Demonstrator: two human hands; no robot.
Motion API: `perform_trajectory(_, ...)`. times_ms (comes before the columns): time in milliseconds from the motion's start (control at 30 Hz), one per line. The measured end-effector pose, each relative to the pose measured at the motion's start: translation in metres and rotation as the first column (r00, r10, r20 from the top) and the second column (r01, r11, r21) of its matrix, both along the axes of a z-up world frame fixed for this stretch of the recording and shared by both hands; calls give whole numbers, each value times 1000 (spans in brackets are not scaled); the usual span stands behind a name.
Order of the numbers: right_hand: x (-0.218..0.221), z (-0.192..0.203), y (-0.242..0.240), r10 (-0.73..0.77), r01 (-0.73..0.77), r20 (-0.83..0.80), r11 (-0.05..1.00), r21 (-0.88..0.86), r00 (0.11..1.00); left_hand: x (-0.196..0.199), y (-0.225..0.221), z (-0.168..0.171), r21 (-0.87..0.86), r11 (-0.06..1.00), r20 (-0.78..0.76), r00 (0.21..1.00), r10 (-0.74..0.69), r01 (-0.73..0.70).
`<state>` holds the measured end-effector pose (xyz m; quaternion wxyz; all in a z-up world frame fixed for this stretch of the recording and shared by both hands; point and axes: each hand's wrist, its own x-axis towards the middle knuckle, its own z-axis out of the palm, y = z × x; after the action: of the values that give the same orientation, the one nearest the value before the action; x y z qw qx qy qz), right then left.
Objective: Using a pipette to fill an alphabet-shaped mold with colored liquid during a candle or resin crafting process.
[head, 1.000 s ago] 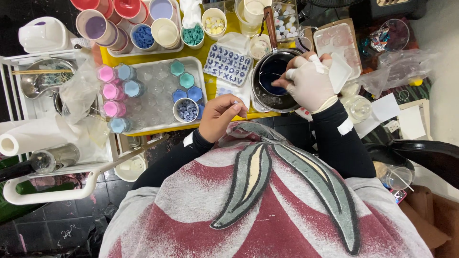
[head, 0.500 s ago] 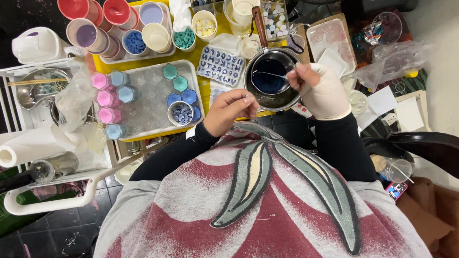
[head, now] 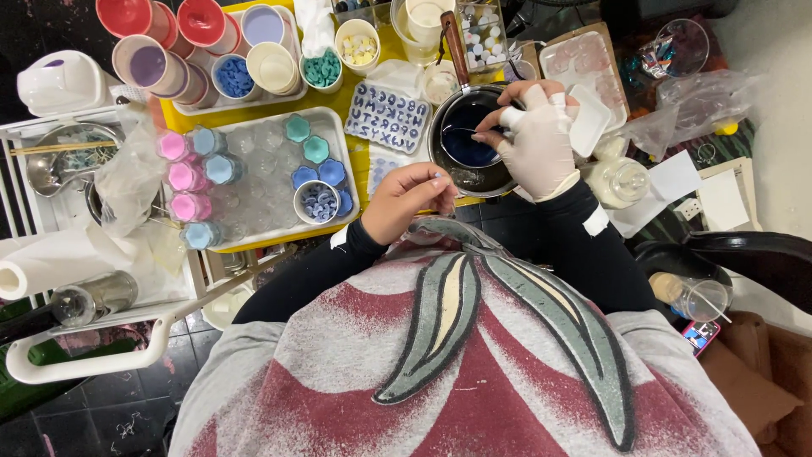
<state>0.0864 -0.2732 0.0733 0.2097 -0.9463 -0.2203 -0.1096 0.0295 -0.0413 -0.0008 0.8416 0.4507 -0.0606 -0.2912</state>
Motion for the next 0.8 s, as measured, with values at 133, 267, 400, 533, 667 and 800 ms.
perform_trajectory(133, 2, -15, -5, 30, -24, 43, 989, -146, 999, 0, 6, 3, -11, 1000, 2, 1000, 19, -19)
perform_trajectory(267, 0, 2, -2, 85, -71, 69, 981, -178, 994, 0, 7, 1, -4, 1000, 14, 999, 30, -30)
perform_trajectory(400, -9, 20, 1, 263, -239, -64, 936, 259, 963, 0, 7, 4, 9, 999, 38, 999, 34, -35)
perform_trajectory(533, -18, 45, 17, 464, -423, -42, 839, 343, 885, 0, 8, 19, 41, 999, 144, 990, 1, -7)
perform_trajectory(667, -22, 44, 24, 503, -480, 17, 812, 333, 864, -1, 12, 34, 120, 992, 316, 949, 4, -44)
perform_trajectory(800, -21, 35, 26, 512, -493, 48, 794, 356, 858, 5, 16, 43, 338, 926, 546, 836, -47, -169)
